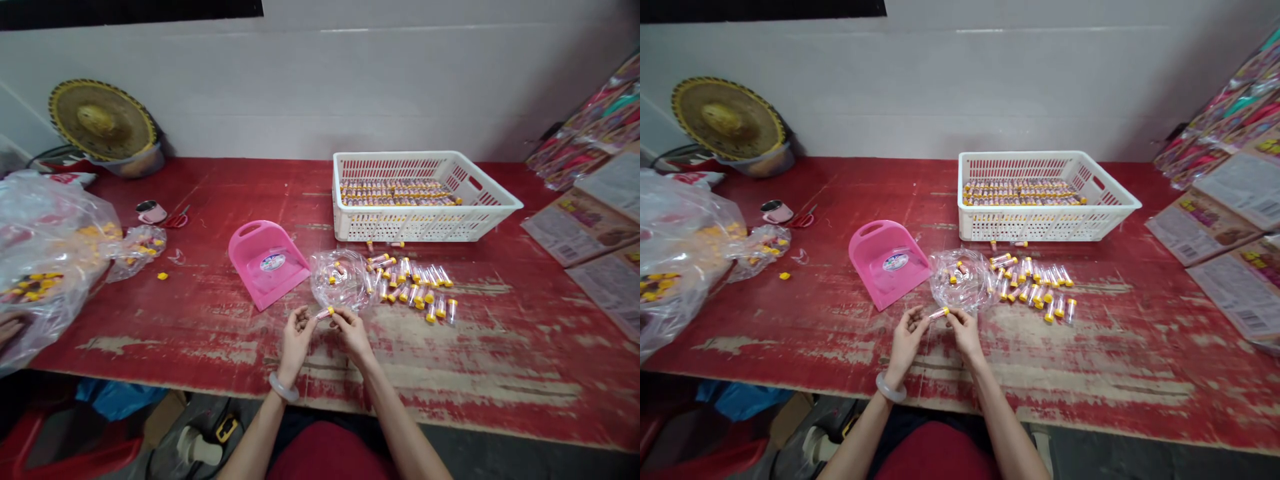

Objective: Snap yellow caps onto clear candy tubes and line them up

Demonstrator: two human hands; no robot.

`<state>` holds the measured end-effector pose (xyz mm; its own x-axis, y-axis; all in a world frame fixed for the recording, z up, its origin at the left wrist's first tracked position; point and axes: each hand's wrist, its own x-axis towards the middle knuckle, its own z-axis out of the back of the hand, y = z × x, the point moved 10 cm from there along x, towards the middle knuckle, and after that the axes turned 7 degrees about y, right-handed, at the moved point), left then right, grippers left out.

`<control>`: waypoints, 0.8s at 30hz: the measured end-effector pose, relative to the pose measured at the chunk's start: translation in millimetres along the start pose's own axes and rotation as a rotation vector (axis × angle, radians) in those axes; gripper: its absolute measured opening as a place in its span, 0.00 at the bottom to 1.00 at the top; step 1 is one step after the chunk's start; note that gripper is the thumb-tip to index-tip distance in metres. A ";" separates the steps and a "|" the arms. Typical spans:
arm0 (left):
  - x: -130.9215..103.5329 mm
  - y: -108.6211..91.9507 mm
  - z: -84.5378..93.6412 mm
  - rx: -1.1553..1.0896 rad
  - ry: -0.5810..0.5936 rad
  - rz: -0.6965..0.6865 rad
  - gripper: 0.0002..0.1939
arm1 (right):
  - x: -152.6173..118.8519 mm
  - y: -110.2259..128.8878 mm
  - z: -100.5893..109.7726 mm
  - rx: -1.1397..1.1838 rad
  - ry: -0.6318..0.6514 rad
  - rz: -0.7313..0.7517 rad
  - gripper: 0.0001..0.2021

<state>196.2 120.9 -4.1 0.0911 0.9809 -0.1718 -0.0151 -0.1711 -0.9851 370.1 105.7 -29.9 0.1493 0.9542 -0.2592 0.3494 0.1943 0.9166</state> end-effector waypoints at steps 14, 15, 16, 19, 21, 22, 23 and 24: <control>13.8 -15.6 -58.5 0.700 0.298 -0.338 0.15 | -14.2 14.3 26.6 -0.350 -0.087 0.152 0.10; 14.1 -14.6 -60.8 0.704 0.308 -0.343 0.15 | -14.7 20.5 21.9 -0.368 -0.067 0.174 0.10; 14.1 -13.5 -62.5 0.704 0.313 -0.346 0.15 | -15.1 26.3 16.8 -0.378 -0.045 0.195 0.11; 12.5 -9.8 -64.1 0.714 0.307 -0.346 0.15 | -15.7 38.4 3.0 -0.368 0.015 0.248 0.10; 11.6 -7.1 -63.8 0.720 0.300 -0.338 0.16 | -15.5 40.9 -3.8 -0.385 0.041 0.263 0.09; 11.3 -5.8 -63.5 0.720 0.297 -0.332 0.17 | -15.4 40.7 -6.8 -0.413 0.053 0.265 0.07; 11.3 -4.6 -63.5 0.717 0.298 -0.327 0.17 | -15.1 39.6 -9.0 -0.446 0.060 0.265 0.07; 11.5 -3.5 -63.4 0.714 0.300 -0.321 0.17 | -14.7 37.9 -10.2 -0.473 0.063 0.263 0.06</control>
<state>260.4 126.8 -2.5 0.4580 0.8886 0.0255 -0.5608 0.3110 -0.7673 371.8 101.3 11.8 0.1143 0.9934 0.0023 -0.1485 0.0148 0.9888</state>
